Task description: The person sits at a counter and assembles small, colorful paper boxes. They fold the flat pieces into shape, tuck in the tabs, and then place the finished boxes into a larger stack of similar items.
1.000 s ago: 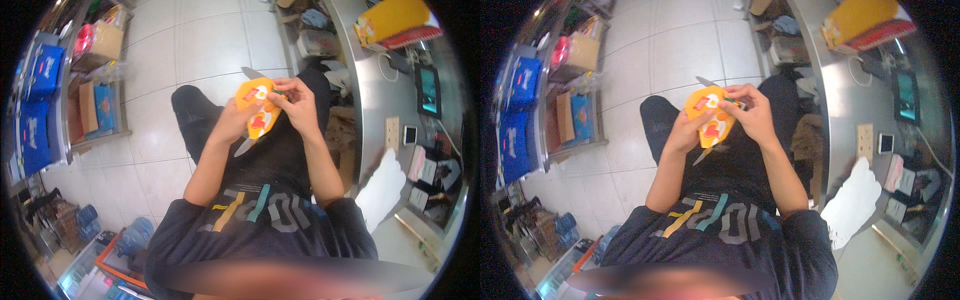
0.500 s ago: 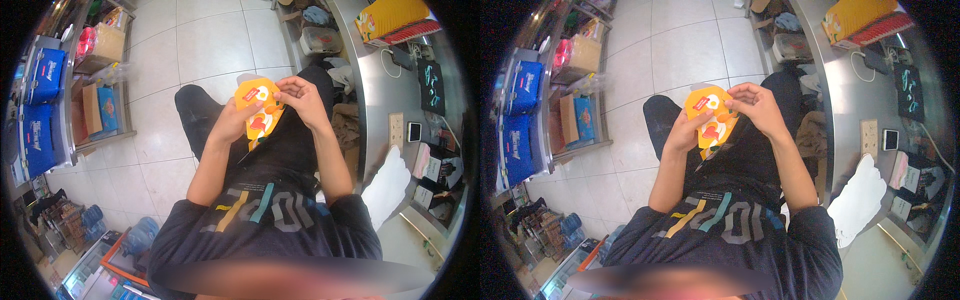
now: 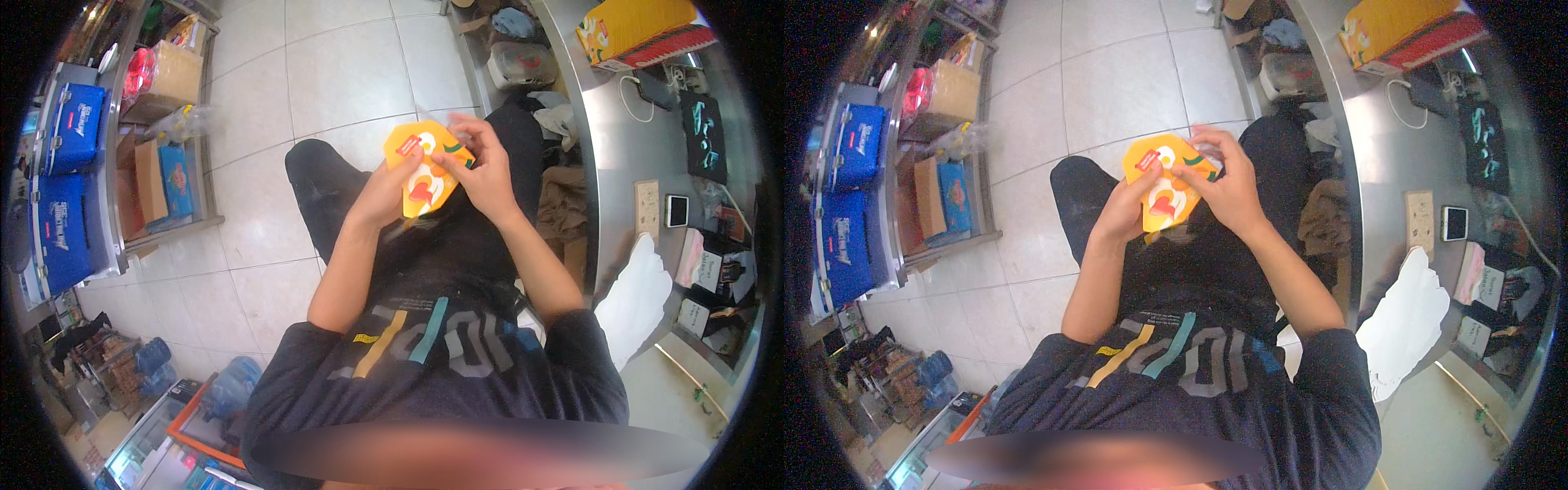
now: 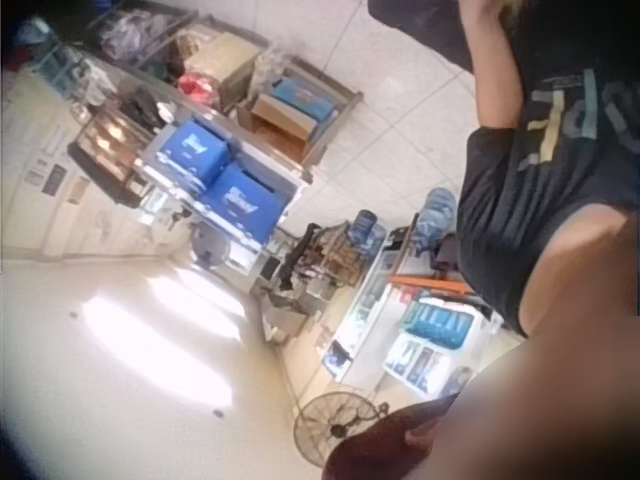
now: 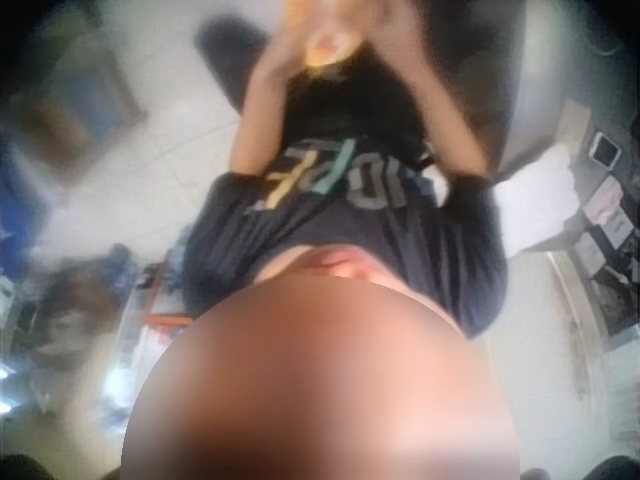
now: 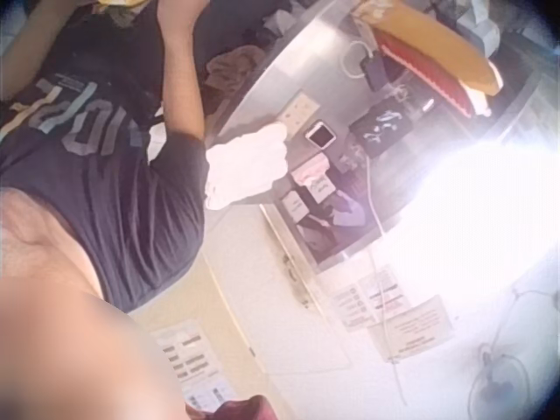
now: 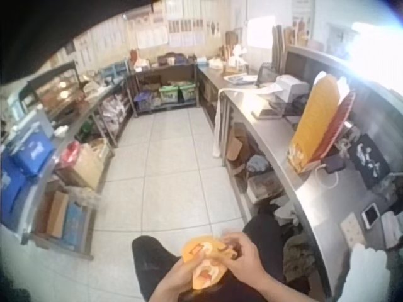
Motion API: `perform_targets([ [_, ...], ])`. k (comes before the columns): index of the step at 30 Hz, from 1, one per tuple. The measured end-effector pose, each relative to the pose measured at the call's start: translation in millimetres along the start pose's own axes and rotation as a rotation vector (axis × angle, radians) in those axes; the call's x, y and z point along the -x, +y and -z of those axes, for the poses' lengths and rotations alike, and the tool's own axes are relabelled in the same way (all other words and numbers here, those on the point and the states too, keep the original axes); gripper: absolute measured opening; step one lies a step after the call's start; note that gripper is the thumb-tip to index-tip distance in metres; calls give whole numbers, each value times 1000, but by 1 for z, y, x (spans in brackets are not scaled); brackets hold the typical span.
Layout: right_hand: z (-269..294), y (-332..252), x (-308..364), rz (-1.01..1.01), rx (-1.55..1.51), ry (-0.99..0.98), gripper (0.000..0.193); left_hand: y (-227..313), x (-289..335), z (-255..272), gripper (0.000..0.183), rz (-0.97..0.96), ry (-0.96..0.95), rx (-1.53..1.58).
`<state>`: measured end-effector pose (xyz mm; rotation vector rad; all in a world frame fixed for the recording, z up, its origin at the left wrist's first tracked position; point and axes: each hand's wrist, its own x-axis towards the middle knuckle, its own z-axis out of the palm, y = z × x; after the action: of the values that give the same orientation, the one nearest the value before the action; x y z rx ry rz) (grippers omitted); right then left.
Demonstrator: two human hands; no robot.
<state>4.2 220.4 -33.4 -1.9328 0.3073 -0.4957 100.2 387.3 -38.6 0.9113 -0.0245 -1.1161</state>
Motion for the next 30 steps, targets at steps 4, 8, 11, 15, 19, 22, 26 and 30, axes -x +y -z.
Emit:
perform_targets([
  [4, 4, -10, 25, 384, 396, 0, 62, -1, -7, -5, 48, -64, 59, 140],
  [8, -2, -6, 27, 435, 457, -22, 36, -4, -5, -10, 46, -93, 86, 47],
  [11, -1, -1, 21, 314, 286, 15, 19, -4, 3, -7, 41, -174, 137, -109],
  [15, 2, -1, 12, 199, 228, -54, 14, 5, 5, 6, 34, -283, 186, -392],
  [19, -9, -6, 8, -24, 49, -9, 17, 5, 5, 8, 34, -305, 170, -387],
  [22, -20, -13, 8, -120, -75, 89, 14, 6, 4, 6, 36, -261, 233, -356],
  [26, -20, -22, 4, -123, -177, 122, 12, 9, 4, 4, 37, -185, 217, -265],
  [30, -13, -28, 1, -123, -129, 79, 14, 11, 3, 4, 37, -148, 154, -109],
])
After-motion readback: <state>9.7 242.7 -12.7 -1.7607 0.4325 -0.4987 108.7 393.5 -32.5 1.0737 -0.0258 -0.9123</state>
